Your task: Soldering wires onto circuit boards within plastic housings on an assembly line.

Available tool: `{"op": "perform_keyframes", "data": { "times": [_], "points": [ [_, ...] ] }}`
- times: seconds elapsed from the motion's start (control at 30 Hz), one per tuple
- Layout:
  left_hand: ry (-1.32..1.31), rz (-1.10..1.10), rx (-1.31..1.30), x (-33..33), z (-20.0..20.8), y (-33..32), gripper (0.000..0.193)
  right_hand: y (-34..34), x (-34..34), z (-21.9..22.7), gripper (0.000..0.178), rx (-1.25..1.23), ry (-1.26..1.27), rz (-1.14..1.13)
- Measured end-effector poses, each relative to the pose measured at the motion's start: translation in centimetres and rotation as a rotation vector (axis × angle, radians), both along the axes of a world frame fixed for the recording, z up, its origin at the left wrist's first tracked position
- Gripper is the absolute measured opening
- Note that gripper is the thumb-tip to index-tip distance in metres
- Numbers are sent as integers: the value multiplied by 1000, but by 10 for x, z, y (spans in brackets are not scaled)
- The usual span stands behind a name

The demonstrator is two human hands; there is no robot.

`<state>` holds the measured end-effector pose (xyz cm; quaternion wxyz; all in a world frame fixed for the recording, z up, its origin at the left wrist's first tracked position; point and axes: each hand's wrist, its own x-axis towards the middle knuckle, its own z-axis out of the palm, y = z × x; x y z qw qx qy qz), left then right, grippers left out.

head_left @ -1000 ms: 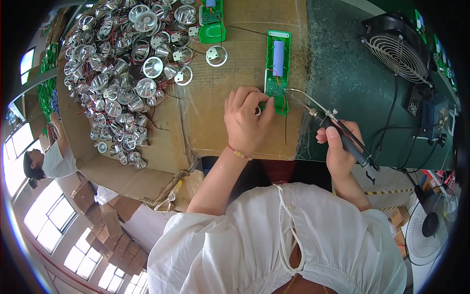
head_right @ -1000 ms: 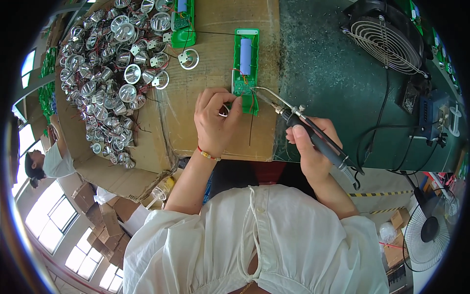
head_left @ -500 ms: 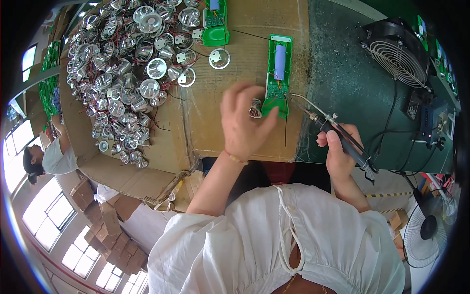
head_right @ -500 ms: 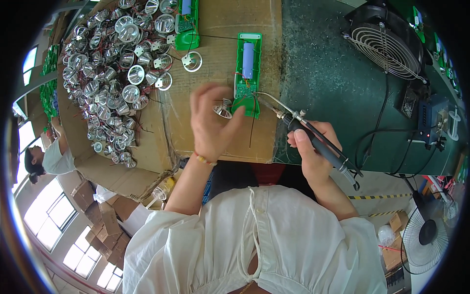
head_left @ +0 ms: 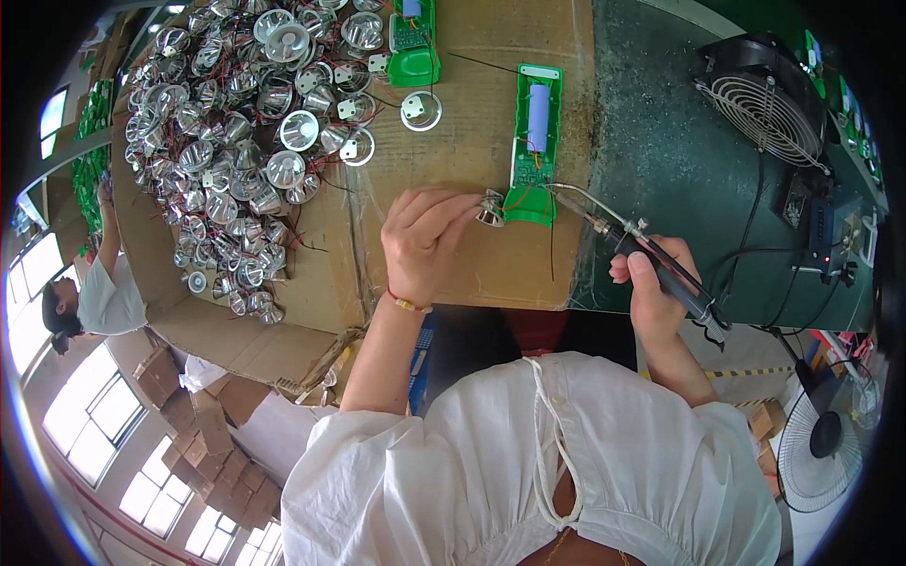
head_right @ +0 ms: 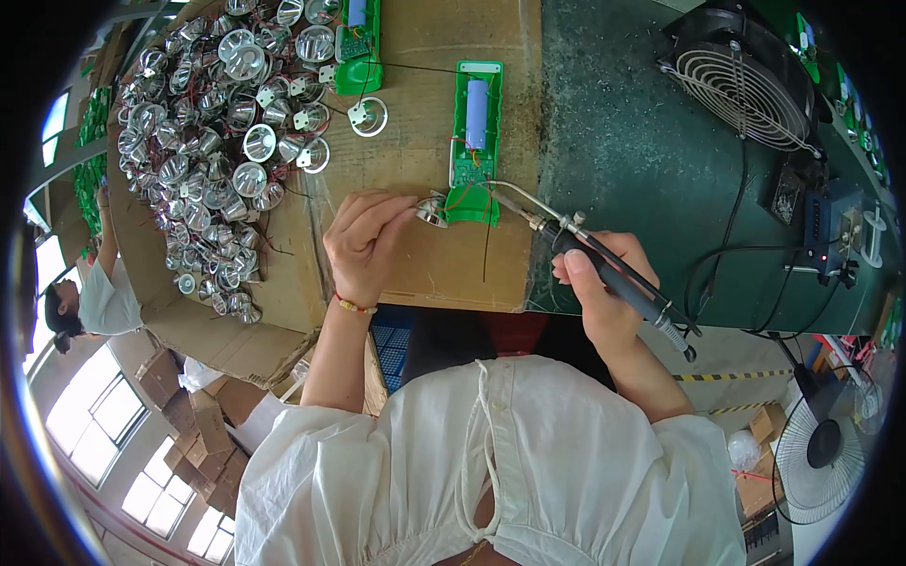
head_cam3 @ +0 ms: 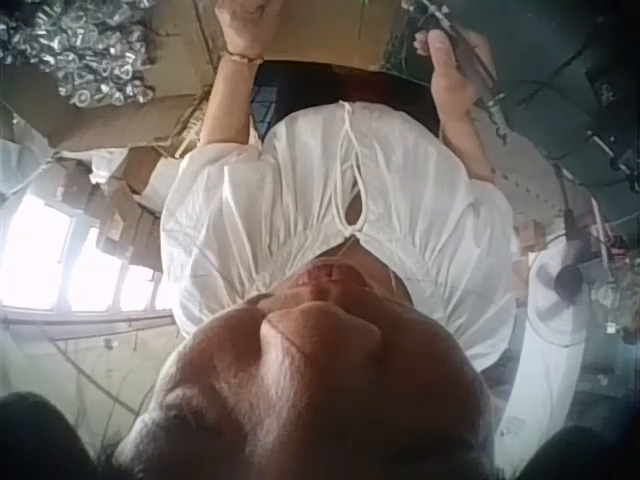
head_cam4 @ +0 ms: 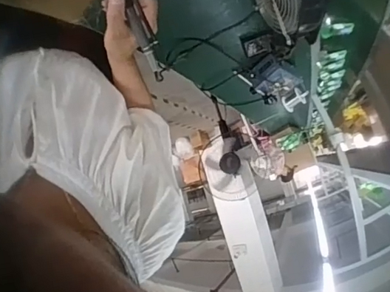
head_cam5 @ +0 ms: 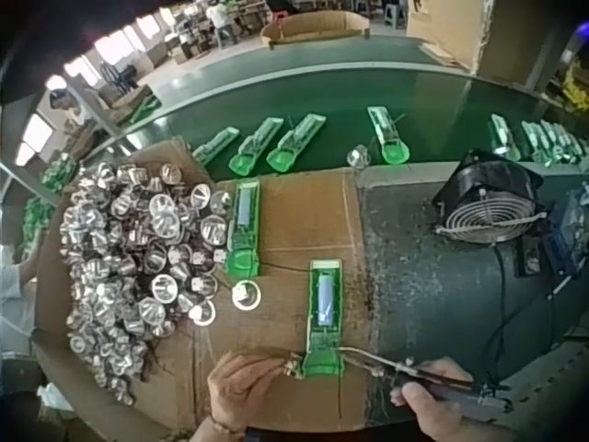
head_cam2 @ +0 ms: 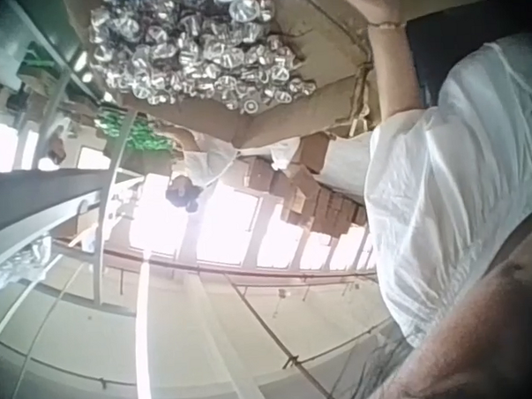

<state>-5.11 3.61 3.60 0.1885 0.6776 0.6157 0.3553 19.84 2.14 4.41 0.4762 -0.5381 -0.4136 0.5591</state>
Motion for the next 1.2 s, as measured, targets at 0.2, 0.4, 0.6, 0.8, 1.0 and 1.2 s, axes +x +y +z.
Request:
{"op": "perform_keyframes", "data": {
  "times": [0.2,0.4,0.6,0.8,1.0,1.2],
  "points": [
    [-282,218,-346,31,-1,6,7,0,-5,1,15,-17,10,20],
    [-254,226,-337,46,-9,7,9,3,-9,-3,15,-21,24,-4],
    [-296,278,-325,51,-13,7,10,8,-12,-7,18,-62,-1,-6],
    [-308,297,-349,55,-13,9,9,13,-16,-8,16,-107,33,-24],
    [-335,320,-341,53,-13,6,9,13,-20,-10,14,-121,62,5],
    [-376,341,-322,56,-12,6,9,16,-17,-13,16,-174,152,-52]
  ]
}}
